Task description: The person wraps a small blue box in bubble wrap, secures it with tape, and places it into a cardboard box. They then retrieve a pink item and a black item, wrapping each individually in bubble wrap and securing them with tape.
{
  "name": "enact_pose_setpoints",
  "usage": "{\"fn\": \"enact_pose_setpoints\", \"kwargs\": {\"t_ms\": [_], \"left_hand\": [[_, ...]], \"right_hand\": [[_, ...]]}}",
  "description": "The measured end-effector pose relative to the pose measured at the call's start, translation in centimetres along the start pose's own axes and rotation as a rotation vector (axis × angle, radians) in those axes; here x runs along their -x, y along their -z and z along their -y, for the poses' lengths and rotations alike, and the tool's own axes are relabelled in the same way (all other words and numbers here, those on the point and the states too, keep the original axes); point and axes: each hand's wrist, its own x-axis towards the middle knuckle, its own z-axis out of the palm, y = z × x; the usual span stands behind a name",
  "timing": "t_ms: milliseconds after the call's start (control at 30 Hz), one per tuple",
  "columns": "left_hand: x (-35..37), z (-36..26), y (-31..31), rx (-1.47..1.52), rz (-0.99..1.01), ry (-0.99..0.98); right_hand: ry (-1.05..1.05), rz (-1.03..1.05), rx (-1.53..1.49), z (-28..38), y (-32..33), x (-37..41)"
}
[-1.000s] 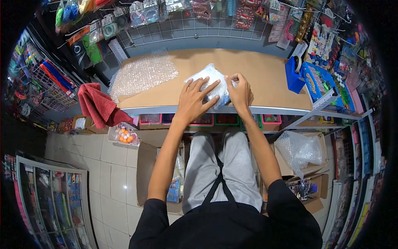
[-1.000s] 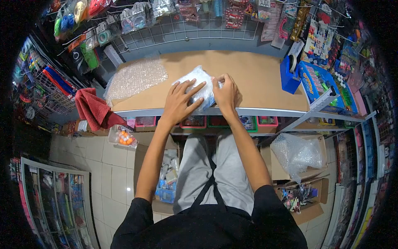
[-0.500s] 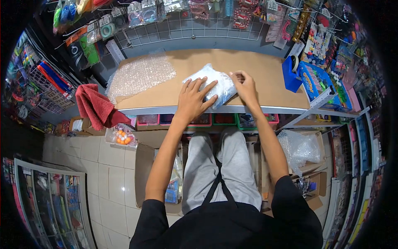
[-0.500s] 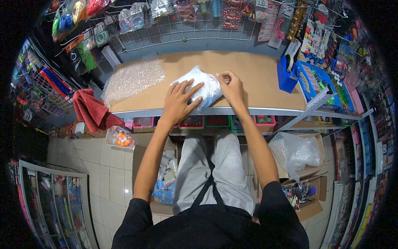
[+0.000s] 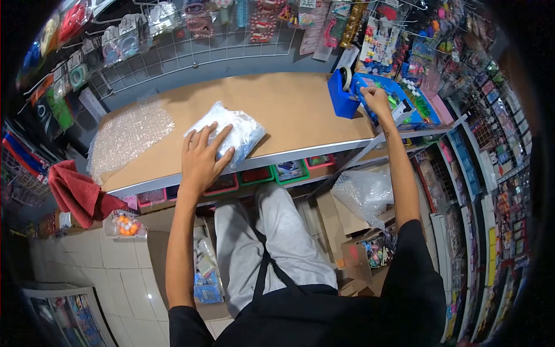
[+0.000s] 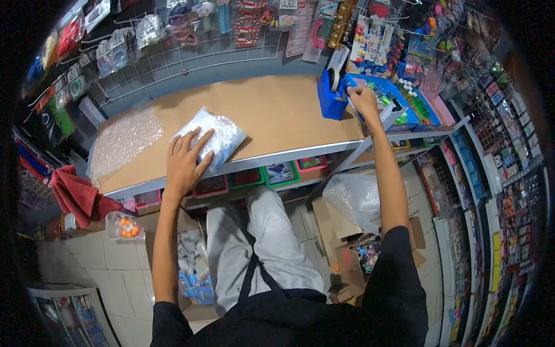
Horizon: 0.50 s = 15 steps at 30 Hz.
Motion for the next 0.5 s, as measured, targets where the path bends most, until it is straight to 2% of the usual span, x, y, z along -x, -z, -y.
{"fn": "enact_pose_setpoints", "kwargs": {"t_ms": [33,167,333,467,500], "left_hand": [[0.0,0.0,0.0,-0.012,0.002,0.001],[0.0,0.0,-0.1,-0.009,-0.031,-0.014],[0.0,0.0,-0.1,-0.012,-0.027,-0.007],[0.1,-0.1,0.0,-0.005,-0.001,0.003],[0.1,-0.1,0.0,-0.008,-0.005,0.002]], "right_hand": [[-0.074,0.073,0.027,0.0,0.3,-0.1],[-0.304,0.288,-0.178,1.8,0.7,0.4],[-0.369,0.274,-0.290,5.0,1.4,1.8],[-0.497,0.349,-0.305,4.0,1.7,1.0],[-0.476,0.322,-0.307,4.5,1.7,1.2]]}}
